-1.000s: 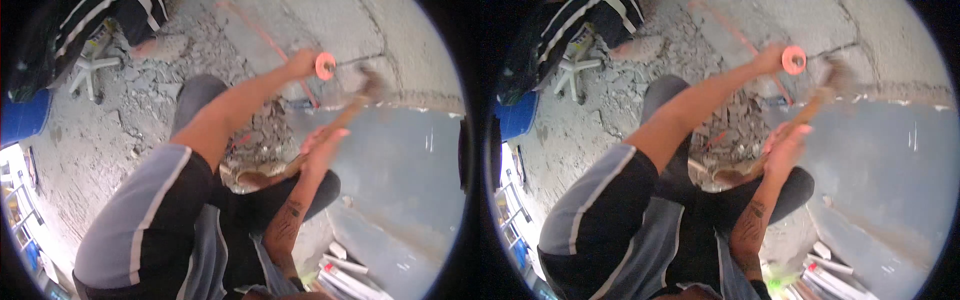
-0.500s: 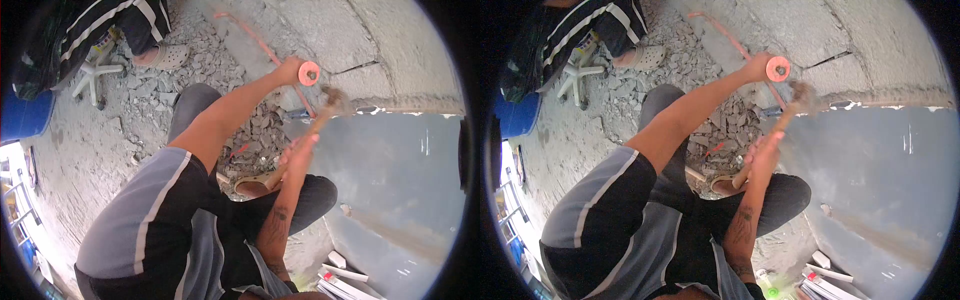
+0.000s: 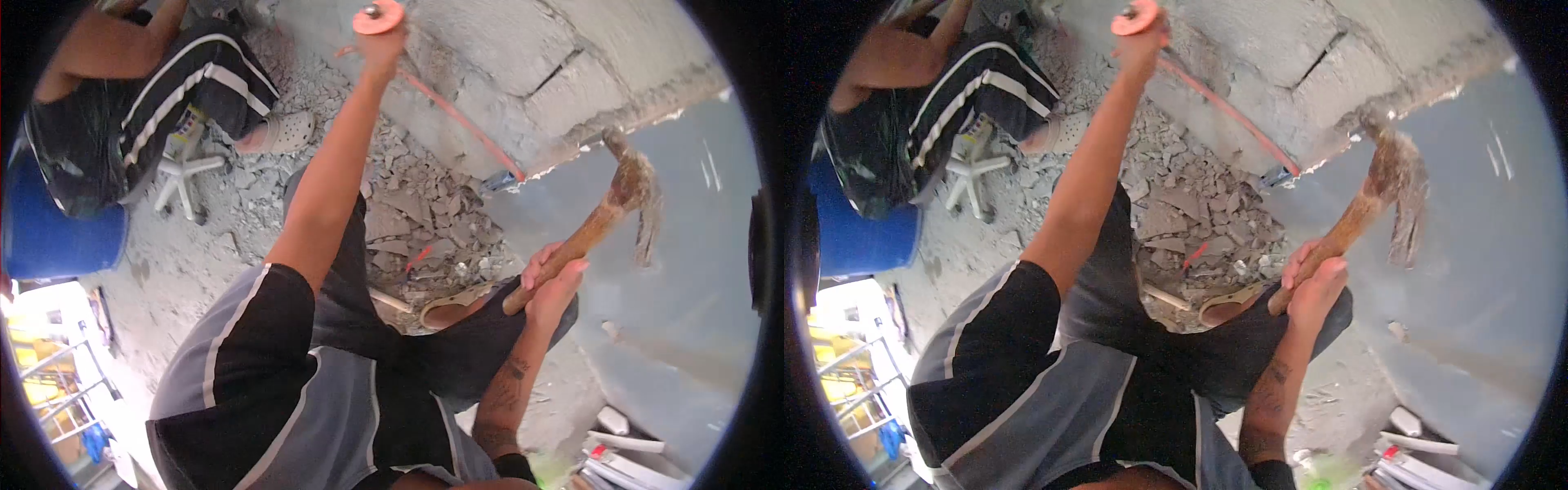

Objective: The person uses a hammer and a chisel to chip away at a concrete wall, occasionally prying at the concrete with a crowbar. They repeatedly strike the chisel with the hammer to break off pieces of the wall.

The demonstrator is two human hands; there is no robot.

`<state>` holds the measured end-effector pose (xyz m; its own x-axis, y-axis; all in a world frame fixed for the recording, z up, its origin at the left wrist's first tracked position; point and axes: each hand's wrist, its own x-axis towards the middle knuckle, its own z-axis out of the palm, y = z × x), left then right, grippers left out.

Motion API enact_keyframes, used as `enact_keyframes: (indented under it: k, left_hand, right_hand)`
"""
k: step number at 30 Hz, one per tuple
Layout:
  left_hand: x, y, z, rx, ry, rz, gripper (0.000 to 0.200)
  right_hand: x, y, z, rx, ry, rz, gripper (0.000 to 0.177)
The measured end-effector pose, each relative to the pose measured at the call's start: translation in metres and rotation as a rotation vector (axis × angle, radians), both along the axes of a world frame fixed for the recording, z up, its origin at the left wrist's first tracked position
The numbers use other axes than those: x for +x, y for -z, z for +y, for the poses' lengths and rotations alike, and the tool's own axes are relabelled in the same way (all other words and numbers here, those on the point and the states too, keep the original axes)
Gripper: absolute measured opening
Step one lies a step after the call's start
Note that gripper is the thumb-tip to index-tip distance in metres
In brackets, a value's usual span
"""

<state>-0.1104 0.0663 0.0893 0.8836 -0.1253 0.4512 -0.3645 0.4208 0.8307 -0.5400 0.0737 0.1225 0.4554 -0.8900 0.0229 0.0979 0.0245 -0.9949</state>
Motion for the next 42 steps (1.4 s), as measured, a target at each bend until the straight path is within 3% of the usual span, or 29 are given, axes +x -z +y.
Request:
enact_keyframes:
  k: [1, 5, 7, 8, 10, 14, 16, 18, 20, 23, 24, 26, 27, 29, 32, 34, 36, 37, 39, 41, 42]
  left_hand:
    - [-0.001, -0.004, 0.003, -0.153, -0.038, 0.066, 0.015]
    - [0.036, 0.008, 0.022, -0.045, -0.147, -0.222, 0.011]
    - [0.043, 0.025, 0.031, -0.084, -0.235, 0.034, 0.013]
    - [0.040, 0.030, 0.034, -0.076, -0.236, 0.025, 0.013]
    - [0.019, 0.034, 0.039, -0.388, -0.229, 0.469, 0.016]
    - [0.031, 0.074, 0.026, -0.617, -0.120, 0.672, 0.017]
    - [0.010, 0.078, 0.012, -0.542, -0.056, 0.548, 0.015]
    - [-0.008, 0.054, 0.013, -0.461, -0.060, 0.593, 0.015]
    - [-0.006, 0.046, 0.011, -0.138, 0.105, 0.541, 0.010]
    - [-0.005, 0.036, 0.008, 0.067, -0.005, 0.395, 0.010]
    - [0.002, 0.044, 0.003, 0.066, -0.007, 0.396, 0.010]
    - [0.017, 0.065, -0.009, -0.098, -0.263, 0.126, 0.012]
    - [0.012, 0.062, -0.006, -0.101, -0.270, 0.130, 0.012]
    - [-0.005, 0.047, 0.003, -0.354, -0.085, 0.173, 0.011]
    - [-0.023, 0.053, -0.006, -0.403, -0.125, 0.264, 0.010]
    - [-0.006, 0.084, -0.012, -0.285, -0.101, 0.390, 0.009]
    - [0.011, 0.098, -0.009, -0.072, -0.100, -0.029, 0.012]
    - [0.012, 0.098, -0.003, -0.078, -0.117, -0.015, 0.012]
    - [0.013, 0.097, 0.011, 0.636, 0.027, -0.317, 0.013]
    - [0.012, 0.142, -0.009, 0.539, 0.042, -0.383, 0.018]
    - [-0.002, 0.138, -0.005, 0.456, 0.128, -0.475, 0.021]
  right_hand:
    - [-0.002, -0.002, -0.003, -0.014, -0.041, 0.000, 0.080]
    - [-0.009, 0.004, -0.009, 0.010, -0.102, -0.094, 0.079]
    - [-0.009, 0.004, -0.011, 0.021, -0.136, -0.117, 0.077]
    - [-0.008, 0.003, -0.011, 0.030, -0.137, -0.126, 0.077]
    - [-0.007, 0.002, -0.009, 0.024, -0.120, -0.133, 0.076]
    - [-0.007, 0.004, -0.010, 0.053, -0.138, -0.174, 0.075]
    - [-0.006, 0.002, -0.007, 0.031, -0.118, -0.108, 0.072]
    - [-0.007, 0.004, -0.007, 0.030, -0.123, -0.098, 0.073]
    - [-0.005, 0.003, -0.009, 0.024, -0.124, -0.088, 0.073]
    - [-0.005, 0.001, -0.004, 0.002, -0.123, -0.071, 0.073]
    - [-0.005, 0.001, -0.005, -0.001, -0.133, -0.076, 0.073]
    - [-0.004, 0.003, -0.004, -0.004, -0.145, -0.081, 0.073]
    - [-0.004, 0.004, -0.004, 0.006, -0.145, -0.085, 0.073]
    - [-0.003, 0.003, -0.005, 0.012, -0.158, -0.075, 0.073]
    - [0.000, 0.003, -0.002, -0.004, -0.153, -0.061, 0.073]
    - [-0.002, 0.005, -0.006, -0.016, -0.190, -0.063, 0.074]
    - [0.001, 0.005, -0.004, -0.015, -0.182, -0.060, 0.074]
    - [0.001, 0.005, -0.003, -0.008, -0.155, -0.067, 0.074]
    - [0.000, 0.011, -0.003, -0.002, -0.157, -0.074, 0.075]
    - [-0.001, 0.006, -0.002, 0.008, -0.189, -0.110, 0.073]
    - [0.000, 0.004, 0.000, -0.008, -0.215, -0.092, 0.073]
